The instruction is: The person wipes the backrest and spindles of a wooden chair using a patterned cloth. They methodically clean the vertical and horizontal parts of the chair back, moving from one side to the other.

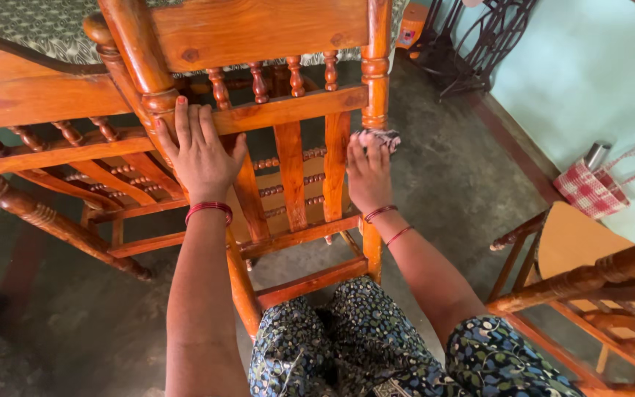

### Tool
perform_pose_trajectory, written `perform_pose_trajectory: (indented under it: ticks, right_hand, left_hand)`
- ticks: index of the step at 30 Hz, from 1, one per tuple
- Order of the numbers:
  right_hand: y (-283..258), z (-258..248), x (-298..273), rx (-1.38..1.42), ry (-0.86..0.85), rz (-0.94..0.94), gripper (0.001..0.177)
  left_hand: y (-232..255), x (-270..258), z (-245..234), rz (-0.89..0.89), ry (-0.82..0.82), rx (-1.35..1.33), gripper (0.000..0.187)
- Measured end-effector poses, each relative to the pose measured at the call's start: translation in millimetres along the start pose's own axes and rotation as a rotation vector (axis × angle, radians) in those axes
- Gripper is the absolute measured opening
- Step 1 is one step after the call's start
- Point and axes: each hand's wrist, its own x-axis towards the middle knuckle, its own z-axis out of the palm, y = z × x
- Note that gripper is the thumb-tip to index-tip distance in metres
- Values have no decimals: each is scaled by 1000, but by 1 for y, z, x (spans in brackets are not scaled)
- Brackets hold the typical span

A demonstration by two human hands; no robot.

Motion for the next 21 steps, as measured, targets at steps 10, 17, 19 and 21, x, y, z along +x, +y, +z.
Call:
perform_pose_trajectory:
  ticks: [10,17,19,21]
  right_hand:
    - [-9,5,-45,481,153,-50,22]
    - [20,-40,58,585,396,358,79]
    - [26,-39,77,491,285,456,87]
    - [40,-34,90,571,160,598,69]
  left_hand:
    - [1,-2,0,0,32,24,75]
    - [3,-1,0,-7,41,16,73]
    - [3,-1,-1,2,46,39,73]
    - [3,1,0,-3,41,11,73]
